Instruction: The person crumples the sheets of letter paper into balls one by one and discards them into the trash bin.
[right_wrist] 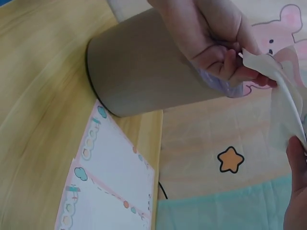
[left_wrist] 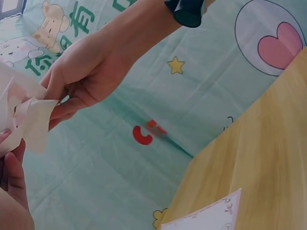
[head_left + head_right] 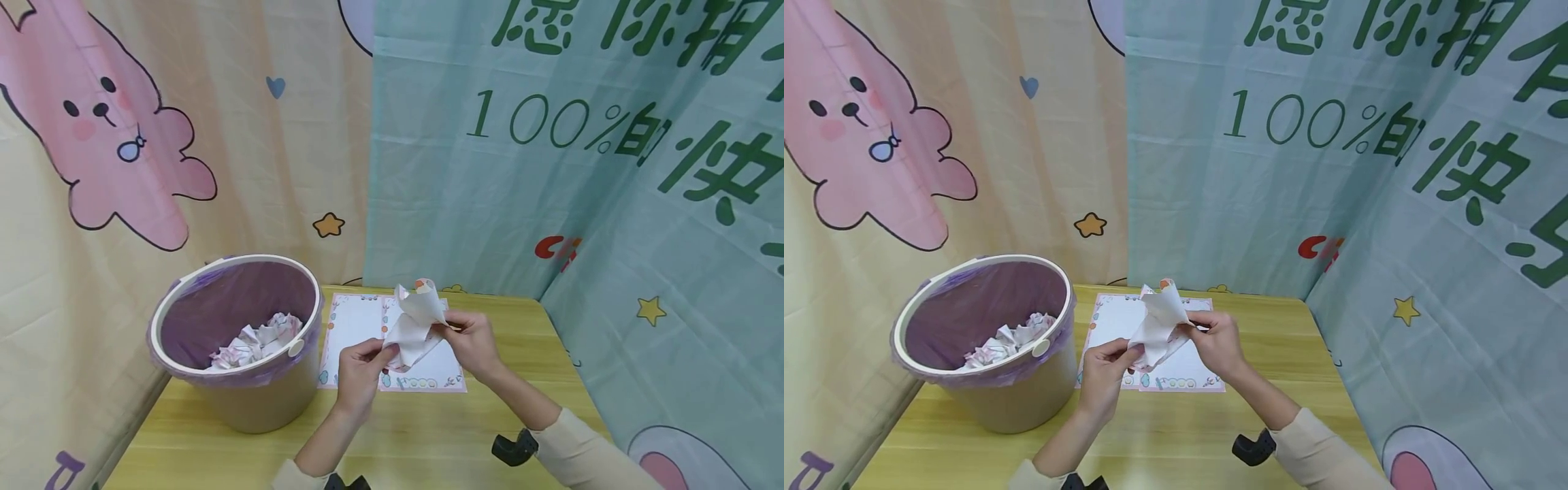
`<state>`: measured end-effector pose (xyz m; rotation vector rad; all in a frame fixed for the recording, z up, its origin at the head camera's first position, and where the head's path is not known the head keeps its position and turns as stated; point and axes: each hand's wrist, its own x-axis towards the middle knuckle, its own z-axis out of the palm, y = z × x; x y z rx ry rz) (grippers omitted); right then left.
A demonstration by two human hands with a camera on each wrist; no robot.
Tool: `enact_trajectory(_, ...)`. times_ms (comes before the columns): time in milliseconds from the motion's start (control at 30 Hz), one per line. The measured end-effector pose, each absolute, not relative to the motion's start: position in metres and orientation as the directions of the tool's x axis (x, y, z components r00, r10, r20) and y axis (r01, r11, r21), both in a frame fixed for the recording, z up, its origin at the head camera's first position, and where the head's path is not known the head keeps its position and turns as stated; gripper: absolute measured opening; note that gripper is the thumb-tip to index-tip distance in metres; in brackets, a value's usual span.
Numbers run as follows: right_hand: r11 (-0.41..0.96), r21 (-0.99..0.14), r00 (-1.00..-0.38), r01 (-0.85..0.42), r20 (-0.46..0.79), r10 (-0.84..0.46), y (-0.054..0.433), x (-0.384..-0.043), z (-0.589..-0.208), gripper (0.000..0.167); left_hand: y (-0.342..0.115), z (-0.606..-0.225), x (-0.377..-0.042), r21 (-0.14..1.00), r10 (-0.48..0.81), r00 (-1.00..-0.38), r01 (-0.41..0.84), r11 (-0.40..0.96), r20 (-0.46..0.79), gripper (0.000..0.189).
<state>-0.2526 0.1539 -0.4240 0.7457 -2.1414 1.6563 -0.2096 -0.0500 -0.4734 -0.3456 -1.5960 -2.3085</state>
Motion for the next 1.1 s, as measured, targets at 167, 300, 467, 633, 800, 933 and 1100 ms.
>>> enact_trajectory(167,0.178,-0.826,-0.822,-0.534,0.458,-0.339,0.159,-0.249,-0.425,0.015,-0.058,-0.465,-0.22,0.846,-0.085,-0.899,0.433,-0.313,0.429,0.01)
enact_trajectory(300,0.149,-0.846,-0.807,-0.512,0.415,-0.419,0.16,-0.241,-0.429,0.015,-0.06,-0.461,-0.228,0.857,-0.055,-0.917,0.389,-0.339,0.395,0.004)
enact_trajectory(467,0.068,-0.873,-0.809,-0.482,0.414,-0.418,0.154,-0.231,-0.433,0.018,-0.058,-0.461,-0.238,0.868,-0.005,-0.943,0.31,-0.389,0.334,0.009)
enact_trajectory(633,0.033,-0.884,-0.813,-0.466,0.413,-0.412,0.149,-0.23,-0.431,0.019,-0.061,-0.462,-0.239,0.88,-0.038,-0.951,0.3,-0.368,0.308,0.02)
enact_trajectory(800,0.024,-0.914,-0.803,-0.405,0.343,-0.488,0.156,-0.234,-0.431,0.017,-0.071,-0.464,-0.238,0.91,0.133,-0.958,0.192,-0.367,0.256,0.045)
enact_trajectory(933,0.011,-0.935,-0.793,-0.356,0.296,-0.533,0.161,-0.236,-0.431,0.019,-0.079,-0.464,-0.239,0.93,0.302,-0.912,0.176,-0.323,0.278,0.045)
enact_trajectory(1100,0.004,-0.957,-0.8,-0.292,0.242,-0.549,0.163,-0.237,-0.431,0.02,-0.082,-0.463,-0.238,0.934,0.382,-0.875,0.184,-0.308,0.298,0.045)
